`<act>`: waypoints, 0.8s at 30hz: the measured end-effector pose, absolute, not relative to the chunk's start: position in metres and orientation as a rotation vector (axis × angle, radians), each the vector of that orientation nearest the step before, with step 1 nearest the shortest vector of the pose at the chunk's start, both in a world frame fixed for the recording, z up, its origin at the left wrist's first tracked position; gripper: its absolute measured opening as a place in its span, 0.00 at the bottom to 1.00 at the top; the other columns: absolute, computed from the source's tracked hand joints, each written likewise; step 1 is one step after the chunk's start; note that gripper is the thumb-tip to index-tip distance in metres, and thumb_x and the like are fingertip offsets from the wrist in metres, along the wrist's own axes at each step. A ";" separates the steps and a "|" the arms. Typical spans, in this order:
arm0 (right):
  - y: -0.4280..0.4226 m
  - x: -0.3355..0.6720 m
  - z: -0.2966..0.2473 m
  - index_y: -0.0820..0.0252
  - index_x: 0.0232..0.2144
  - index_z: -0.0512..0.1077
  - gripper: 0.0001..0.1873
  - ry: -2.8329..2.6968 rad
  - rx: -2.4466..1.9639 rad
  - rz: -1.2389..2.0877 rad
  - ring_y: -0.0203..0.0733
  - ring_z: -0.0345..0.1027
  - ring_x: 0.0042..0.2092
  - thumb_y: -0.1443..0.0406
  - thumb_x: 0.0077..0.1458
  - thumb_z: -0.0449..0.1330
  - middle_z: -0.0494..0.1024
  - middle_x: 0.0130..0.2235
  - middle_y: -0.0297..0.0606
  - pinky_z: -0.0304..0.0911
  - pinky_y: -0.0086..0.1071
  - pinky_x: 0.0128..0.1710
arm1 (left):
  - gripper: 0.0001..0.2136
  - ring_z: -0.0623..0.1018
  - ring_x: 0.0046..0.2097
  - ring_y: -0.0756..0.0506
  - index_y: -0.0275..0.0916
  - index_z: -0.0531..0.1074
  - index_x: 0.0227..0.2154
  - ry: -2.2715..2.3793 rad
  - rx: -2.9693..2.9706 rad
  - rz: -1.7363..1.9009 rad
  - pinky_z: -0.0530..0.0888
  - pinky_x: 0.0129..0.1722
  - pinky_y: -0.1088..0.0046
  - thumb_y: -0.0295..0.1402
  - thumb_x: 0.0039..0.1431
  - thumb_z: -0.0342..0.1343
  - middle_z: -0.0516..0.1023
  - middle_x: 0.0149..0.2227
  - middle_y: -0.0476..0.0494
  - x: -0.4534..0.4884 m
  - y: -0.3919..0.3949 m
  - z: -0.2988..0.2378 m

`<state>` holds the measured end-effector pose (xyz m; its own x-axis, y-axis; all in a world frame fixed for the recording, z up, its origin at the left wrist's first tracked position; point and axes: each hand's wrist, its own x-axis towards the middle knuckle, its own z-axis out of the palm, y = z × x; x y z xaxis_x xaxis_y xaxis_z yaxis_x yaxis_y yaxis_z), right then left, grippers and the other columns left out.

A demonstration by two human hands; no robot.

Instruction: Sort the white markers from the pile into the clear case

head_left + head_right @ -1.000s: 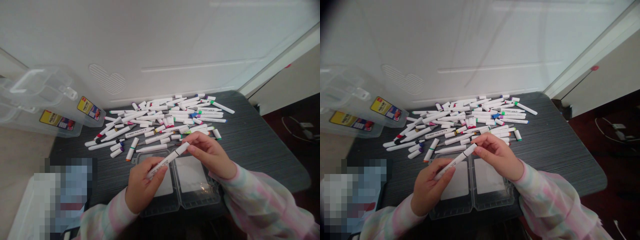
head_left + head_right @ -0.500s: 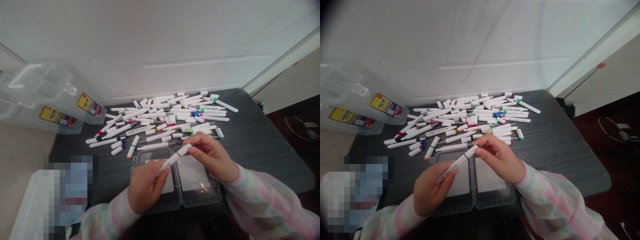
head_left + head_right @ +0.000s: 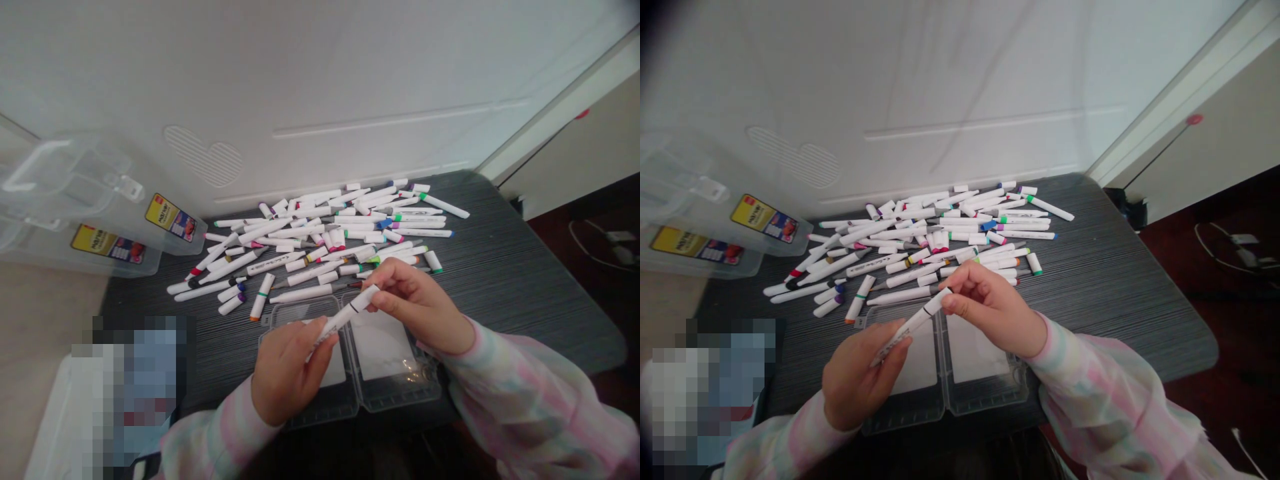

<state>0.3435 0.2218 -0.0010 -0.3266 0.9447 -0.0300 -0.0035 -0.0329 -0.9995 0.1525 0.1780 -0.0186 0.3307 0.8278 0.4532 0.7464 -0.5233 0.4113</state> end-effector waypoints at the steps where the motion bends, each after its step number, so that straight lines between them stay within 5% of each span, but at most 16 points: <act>1: 0.221 0.344 -0.001 0.59 0.29 0.64 0.07 -1.443 -1.049 1.467 0.31 0.64 0.27 0.61 0.49 0.57 0.68 0.27 0.32 0.62 0.26 0.26 | 0.08 0.75 0.27 0.48 0.40 0.69 0.35 1.478 2.432 0.947 0.68 0.28 0.75 0.32 0.54 0.48 0.77 0.25 0.47 0.152 0.178 -0.018; 24: 0.238 0.351 -0.010 0.57 0.29 0.62 0.09 -1.139 -1.010 1.444 0.31 0.59 0.24 0.59 0.48 0.56 0.64 0.20 0.27 0.57 0.28 0.26 | 0.08 0.75 0.28 0.48 0.40 0.71 0.32 1.532 2.271 0.920 0.69 0.28 0.76 0.34 0.53 0.49 0.77 0.26 0.48 0.150 0.177 -0.017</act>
<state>0.3506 0.2383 -0.0096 -0.1549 0.9875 -0.0285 -0.2018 -0.0598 -0.9776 0.1501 0.1775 -0.0166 0.2475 0.8994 0.3603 0.7406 -0.4154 0.5281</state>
